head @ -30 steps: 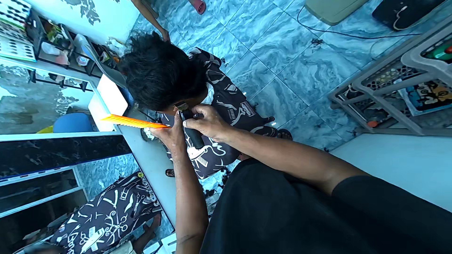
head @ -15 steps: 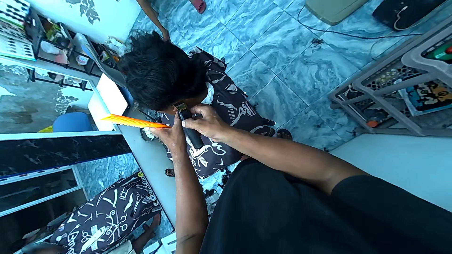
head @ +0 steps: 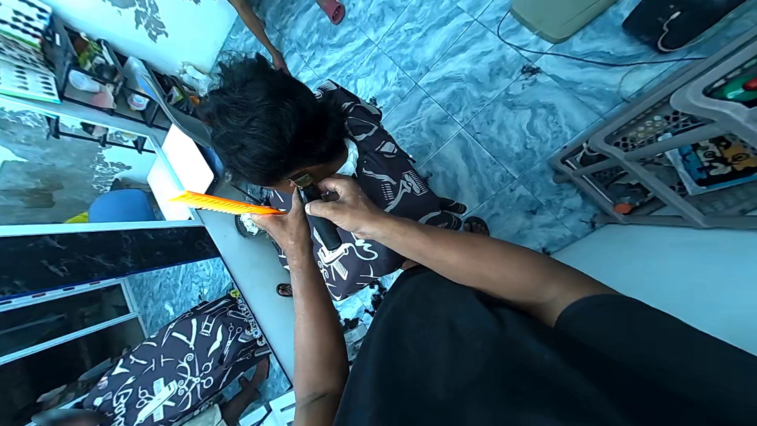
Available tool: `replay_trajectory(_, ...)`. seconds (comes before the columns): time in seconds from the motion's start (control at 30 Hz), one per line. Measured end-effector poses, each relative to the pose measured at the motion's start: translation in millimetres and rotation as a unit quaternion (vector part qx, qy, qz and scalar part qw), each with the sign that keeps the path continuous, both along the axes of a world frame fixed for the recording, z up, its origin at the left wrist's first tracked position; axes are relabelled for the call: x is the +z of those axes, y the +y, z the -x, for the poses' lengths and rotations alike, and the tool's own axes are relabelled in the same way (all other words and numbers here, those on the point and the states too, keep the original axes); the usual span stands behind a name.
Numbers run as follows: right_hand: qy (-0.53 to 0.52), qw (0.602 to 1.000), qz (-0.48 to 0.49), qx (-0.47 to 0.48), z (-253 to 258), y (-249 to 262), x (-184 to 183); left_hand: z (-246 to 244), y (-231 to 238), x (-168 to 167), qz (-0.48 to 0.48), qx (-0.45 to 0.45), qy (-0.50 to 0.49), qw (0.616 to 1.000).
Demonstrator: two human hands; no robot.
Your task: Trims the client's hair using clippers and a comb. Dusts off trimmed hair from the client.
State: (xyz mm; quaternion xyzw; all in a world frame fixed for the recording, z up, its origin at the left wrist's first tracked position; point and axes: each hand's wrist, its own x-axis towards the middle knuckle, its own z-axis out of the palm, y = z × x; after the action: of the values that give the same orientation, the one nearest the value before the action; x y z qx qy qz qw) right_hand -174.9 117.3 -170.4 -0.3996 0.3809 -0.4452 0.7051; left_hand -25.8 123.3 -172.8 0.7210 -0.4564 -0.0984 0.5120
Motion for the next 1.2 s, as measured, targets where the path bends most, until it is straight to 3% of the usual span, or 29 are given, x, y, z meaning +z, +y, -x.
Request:
replay_trajectory(1.0, -0.010, 1.000, -0.008, 0.001, -2.5, -1.8, -3.1, -1.4, -1.1, -0.7, 0.018, -0.014, 0.035, 0.999)
replay_trajectory(1.2, 0.001, 1.000, 0.000, 0.015, -2.8, -4.0, -2.4, -3.7, -1.5, -2.4, 0.012, -0.012, 0.006, 1.000)
